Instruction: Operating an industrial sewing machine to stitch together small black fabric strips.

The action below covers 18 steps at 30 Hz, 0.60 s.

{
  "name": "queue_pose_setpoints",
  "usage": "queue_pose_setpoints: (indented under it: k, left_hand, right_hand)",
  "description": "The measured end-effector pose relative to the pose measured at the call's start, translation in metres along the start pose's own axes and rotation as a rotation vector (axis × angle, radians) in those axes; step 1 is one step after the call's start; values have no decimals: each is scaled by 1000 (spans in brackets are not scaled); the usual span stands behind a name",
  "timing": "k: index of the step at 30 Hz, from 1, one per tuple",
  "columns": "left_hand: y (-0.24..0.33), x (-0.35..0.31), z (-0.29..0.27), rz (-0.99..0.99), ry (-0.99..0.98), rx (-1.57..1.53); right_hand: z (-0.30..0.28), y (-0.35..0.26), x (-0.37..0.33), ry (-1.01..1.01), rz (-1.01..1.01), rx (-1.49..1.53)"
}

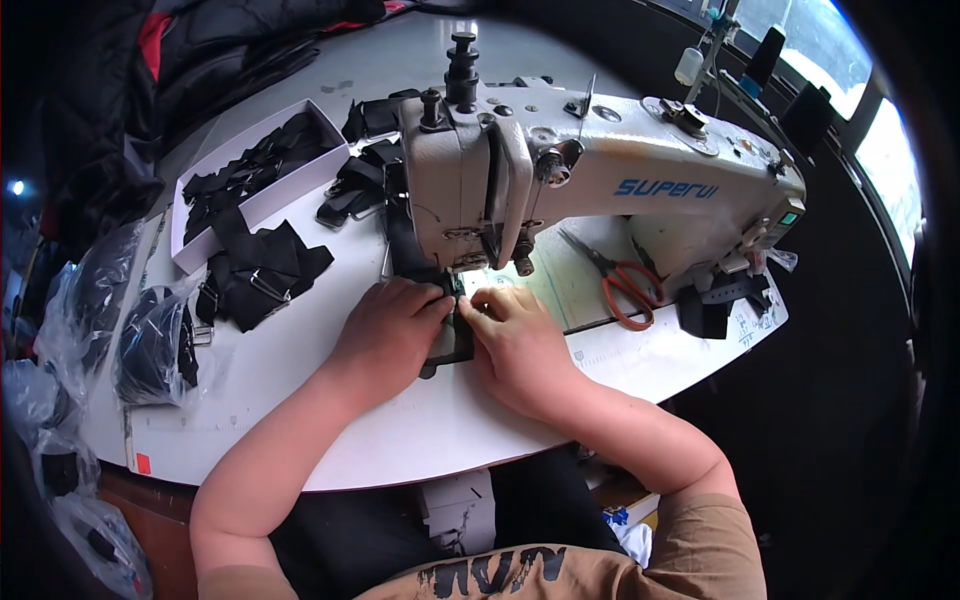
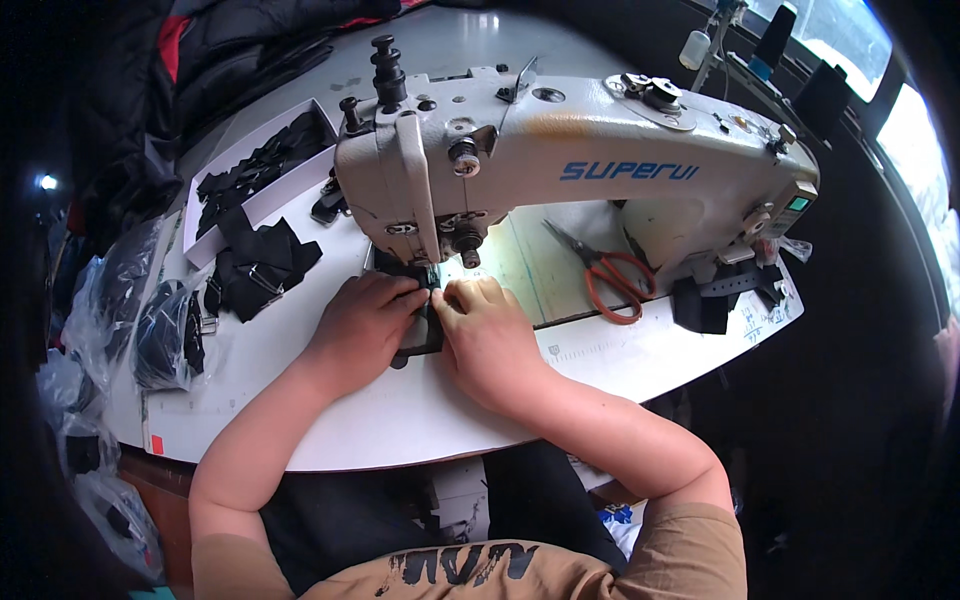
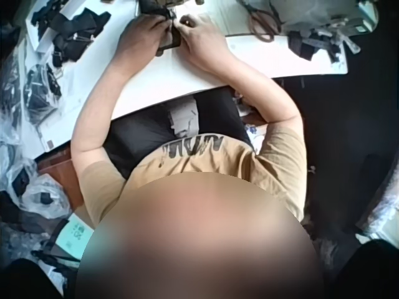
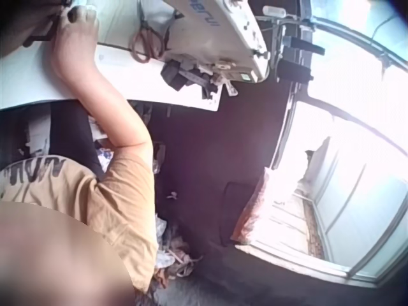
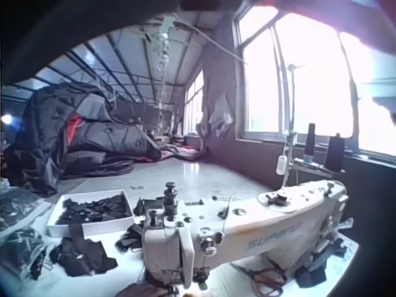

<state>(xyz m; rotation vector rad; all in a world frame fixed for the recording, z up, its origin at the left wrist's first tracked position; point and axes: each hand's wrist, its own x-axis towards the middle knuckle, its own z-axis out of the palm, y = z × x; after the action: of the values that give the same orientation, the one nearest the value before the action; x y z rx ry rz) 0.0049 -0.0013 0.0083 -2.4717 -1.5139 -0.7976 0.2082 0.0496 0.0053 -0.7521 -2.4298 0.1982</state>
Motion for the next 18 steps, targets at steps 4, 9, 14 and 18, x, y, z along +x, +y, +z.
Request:
queue_pose_setpoints:
  k: [4,9,14,18]
  left_hand:
    - [-9,-7,4,6,120,12]
    - [-5,-10,1,17,203,30]
    - [-36,-15,-34,-257,-15,304]
    - [-70,-24,-91,-804,-204,559]
  right_hand:
    - [5,-1,1,37,-9,16]
    - [-2,4,-3,52,17,65]
    - [0,5,-4,59,19,113]
    - [0,9,-3,57,14,100]
